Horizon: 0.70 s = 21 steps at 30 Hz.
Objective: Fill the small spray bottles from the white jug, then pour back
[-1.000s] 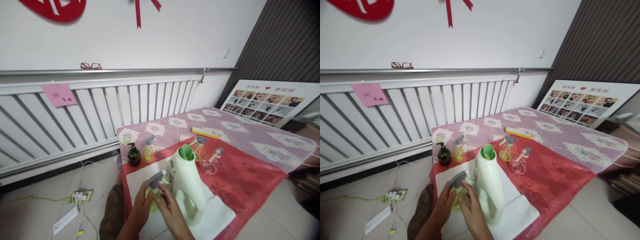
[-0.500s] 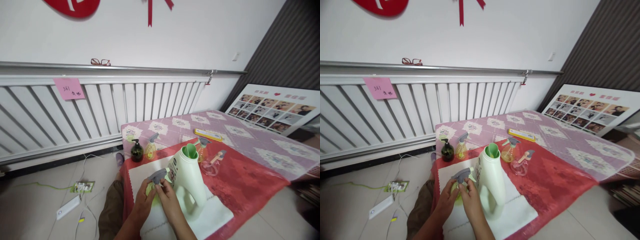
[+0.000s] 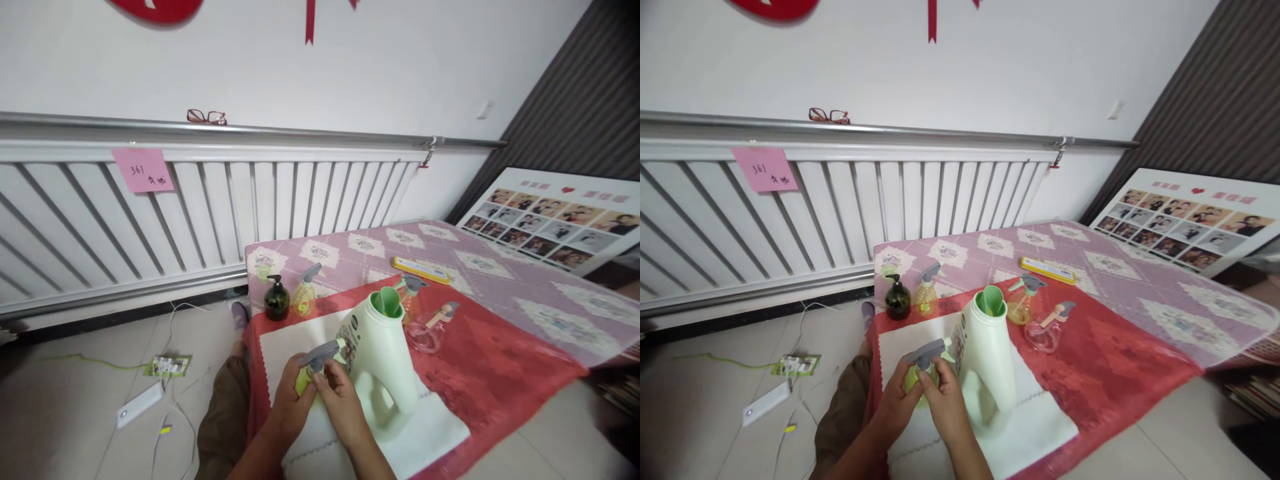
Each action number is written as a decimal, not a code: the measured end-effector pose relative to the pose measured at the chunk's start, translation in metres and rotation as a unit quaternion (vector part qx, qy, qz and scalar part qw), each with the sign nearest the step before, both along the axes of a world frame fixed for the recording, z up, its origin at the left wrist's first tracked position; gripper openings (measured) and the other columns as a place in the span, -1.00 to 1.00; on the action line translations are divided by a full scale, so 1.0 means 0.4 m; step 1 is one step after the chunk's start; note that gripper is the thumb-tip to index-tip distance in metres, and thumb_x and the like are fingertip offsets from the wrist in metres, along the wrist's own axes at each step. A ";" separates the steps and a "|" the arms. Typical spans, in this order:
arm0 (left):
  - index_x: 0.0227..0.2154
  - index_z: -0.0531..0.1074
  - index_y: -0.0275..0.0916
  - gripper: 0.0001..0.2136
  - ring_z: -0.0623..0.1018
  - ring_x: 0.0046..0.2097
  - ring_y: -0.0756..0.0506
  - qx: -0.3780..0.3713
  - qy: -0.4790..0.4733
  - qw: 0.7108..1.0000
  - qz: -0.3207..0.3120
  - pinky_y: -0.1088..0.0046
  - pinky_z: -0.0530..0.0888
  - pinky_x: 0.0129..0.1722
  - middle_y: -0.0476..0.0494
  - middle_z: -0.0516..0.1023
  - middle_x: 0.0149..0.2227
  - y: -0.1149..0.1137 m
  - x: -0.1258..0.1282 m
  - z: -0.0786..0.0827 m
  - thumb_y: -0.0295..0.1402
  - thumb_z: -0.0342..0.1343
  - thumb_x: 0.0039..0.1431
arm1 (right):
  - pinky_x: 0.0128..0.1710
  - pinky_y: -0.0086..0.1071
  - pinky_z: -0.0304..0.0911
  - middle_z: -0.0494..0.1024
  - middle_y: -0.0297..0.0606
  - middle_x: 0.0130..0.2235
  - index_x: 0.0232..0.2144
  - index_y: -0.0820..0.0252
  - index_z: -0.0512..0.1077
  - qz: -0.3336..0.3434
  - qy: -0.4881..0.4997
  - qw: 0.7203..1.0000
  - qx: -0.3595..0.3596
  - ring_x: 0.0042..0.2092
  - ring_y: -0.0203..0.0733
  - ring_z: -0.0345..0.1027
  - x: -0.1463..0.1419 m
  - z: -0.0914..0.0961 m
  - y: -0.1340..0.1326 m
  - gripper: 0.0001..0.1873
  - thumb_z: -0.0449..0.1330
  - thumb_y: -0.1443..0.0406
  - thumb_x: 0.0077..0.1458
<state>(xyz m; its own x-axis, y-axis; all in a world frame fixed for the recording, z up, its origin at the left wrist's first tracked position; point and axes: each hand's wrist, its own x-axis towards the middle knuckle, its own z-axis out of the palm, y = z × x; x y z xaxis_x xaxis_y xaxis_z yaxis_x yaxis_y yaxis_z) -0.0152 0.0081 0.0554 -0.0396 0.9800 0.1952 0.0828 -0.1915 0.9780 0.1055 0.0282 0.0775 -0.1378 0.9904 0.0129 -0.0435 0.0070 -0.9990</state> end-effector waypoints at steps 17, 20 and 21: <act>0.01 0.30 -0.18 -0.65 0.44 0.06 -0.17 -0.024 -0.032 0.999 0.035 0.16 0.31 0.14 -0.21 0.47 0.00 0.003 0.021 0.002 -0.15 0.01 0.23 | -0.09 -0.24 0.36 0.60 -0.18 -0.21 -0.21 0.14 0.47 -0.079 -0.040 0.994 0.060 -0.16 -0.07 0.45 -0.021 -0.038 0.006 -0.62 0.27 0.05 -0.02; 0.04 0.28 -0.19 -0.62 0.43 0.09 -0.18 -0.027 -0.032 0.998 0.046 0.15 0.29 0.16 -0.24 0.44 0.05 0.002 0.023 -0.014 -0.14 0.01 0.23 | -0.12 -0.25 0.36 0.60 -0.19 -0.23 -0.23 0.15 0.46 -0.080 -0.037 0.995 0.055 -0.18 -0.07 0.46 -0.022 -0.036 0.000 -0.63 0.26 0.05 -0.02; 0.04 0.27 -0.20 -0.61 0.42 0.10 -0.19 -0.030 -0.028 0.998 0.056 0.13 0.28 0.16 -0.27 0.43 0.06 0.002 0.024 -0.021 -0.13 0.02 0.22 | -0.13 -0.26 0.36 0.60 -0.20 -0.25 -0.24 0.15 0.46 -0.079 -0.038 0.995 0.053 -0.19 -0.08 0.45 -0.023 -0.036 -0.002 -0.64 0.26 0.05 -0.02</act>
<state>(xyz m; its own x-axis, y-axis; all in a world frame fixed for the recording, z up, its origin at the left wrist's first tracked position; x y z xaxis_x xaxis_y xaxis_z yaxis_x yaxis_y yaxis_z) -0.0056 0.0091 0.0472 -0.1586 0.9788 0.1298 0.0443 -0.1243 0.9913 0.0963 0.0273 0.0629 0.0157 0.9934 0.1139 0.0426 0.1131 -0.9927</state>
